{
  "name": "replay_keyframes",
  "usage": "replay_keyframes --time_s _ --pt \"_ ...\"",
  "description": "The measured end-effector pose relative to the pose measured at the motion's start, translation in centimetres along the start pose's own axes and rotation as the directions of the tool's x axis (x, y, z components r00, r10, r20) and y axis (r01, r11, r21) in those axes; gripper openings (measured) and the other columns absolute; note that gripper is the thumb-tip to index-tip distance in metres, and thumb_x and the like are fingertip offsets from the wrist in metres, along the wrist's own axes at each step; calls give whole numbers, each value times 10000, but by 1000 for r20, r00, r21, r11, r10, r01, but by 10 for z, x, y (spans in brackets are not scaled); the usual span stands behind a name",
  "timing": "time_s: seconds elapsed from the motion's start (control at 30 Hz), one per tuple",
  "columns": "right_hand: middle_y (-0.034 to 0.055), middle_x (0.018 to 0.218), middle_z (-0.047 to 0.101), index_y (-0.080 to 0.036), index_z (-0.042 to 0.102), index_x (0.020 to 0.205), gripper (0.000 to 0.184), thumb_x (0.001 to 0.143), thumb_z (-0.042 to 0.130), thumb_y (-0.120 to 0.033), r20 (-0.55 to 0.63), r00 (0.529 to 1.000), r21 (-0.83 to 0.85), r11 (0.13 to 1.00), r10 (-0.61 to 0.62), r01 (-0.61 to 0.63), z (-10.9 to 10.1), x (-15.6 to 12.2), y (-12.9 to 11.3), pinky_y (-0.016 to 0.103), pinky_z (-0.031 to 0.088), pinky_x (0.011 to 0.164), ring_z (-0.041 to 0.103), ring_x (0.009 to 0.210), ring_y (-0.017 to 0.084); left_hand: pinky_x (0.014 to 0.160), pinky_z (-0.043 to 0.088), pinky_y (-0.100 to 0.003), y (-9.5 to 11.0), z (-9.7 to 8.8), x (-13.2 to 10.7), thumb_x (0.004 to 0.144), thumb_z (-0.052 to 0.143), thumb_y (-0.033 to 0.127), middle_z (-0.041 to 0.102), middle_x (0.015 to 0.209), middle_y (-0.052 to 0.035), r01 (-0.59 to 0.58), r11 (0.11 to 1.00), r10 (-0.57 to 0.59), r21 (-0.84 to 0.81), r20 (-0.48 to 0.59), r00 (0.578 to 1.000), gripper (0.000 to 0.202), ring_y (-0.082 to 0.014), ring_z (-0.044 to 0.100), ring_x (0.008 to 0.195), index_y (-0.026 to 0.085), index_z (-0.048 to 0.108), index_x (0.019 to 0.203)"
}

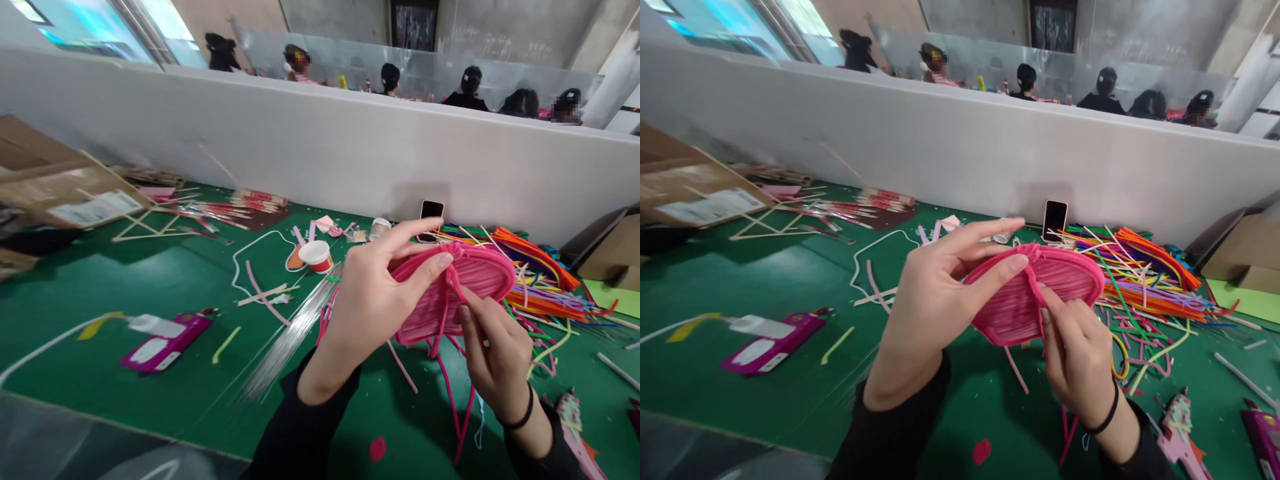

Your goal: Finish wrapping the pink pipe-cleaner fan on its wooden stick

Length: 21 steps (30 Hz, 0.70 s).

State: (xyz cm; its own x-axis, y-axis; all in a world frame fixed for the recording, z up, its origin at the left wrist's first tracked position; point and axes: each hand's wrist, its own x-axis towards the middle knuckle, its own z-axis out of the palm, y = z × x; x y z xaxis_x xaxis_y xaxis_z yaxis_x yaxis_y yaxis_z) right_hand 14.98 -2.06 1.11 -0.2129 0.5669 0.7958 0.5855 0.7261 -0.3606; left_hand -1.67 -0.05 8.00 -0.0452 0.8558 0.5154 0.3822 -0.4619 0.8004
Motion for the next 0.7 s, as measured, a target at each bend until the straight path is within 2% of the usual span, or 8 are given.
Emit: replay_keyframes --time_s 0.07,0.2,0.33,0.43,0.53,0.63,0.7 --pt "50 944 750 -191 605 1261 328 958 529 -90 -26 999 -14 1000 23 -24 -1 -1 0 237 548 670 673 704 134 805 605 -238 -1 1 1 909 691 330 814 973 -14 -19 1000 19 -7 0 1000 265 -177 767 867 229 754 1146" --pt "42 988 762 -214 585 1270 339 957 525 -98 -99 994 -57 998 34 -40 -3 -3 1 230 553 657 693 708 133 832 588 -206 -3 2 0 978 591 298 804 1049 -7 -85 996 85 -9 21 996 215 -151 753 934 235 792 1023" --pt "40 858 727 -201 583 1311 399 947 498 -63 -33 998 -104 993 -62 58 0 -7 5 251 513 600 635 647 144 839 590 -213 -4 5 -1 967 612 304 805 1043 -7 -120 993 120 -21 18 993 198 -152 753 944 241 788 1033" --pt "21 733 645 -164 592 1324 405 946 504 -46 -17 996 -148 985 -88 85 4 -9 7 256 469 572 557 601 141 814 597 -221 -5 7 1 930 667 286 808 1007 4 -137 990 137 -18 26 990 147 -153 757 903 249 787 1006" --pt "35 797 659 -150 620 1284 373 937 547 -34 -6 997 -187 979 -81 79 1 -9 8 253 484 640 585 672 134 780 599 -227 -6 8 4 911 686 259 810 952 16 -144 990 144 -6 10 990 112 -153 758 861 246 784 964" --pt "94 919 676 -158 705 1083 194 909 646 -96 -37 996 -383 922 -84 64 -18 -9 10 329 496 752 628 822 194 730 588 -241 -9 8 6 912 677 245 808 900 14 -140 989 141 40 -21 990 104 -156 752 816 233 778 932" --pt "104 874 657 -172 732 964 83 892 691 -165 -51 996 -589 808 -69 26 -36 -9 13 375 453 711 605 786 235 711 575 -254 -11 8 7 911 673 248 804 884 7 -131 988 135 76 -48 990 104 -159 746 796 220 772 923"
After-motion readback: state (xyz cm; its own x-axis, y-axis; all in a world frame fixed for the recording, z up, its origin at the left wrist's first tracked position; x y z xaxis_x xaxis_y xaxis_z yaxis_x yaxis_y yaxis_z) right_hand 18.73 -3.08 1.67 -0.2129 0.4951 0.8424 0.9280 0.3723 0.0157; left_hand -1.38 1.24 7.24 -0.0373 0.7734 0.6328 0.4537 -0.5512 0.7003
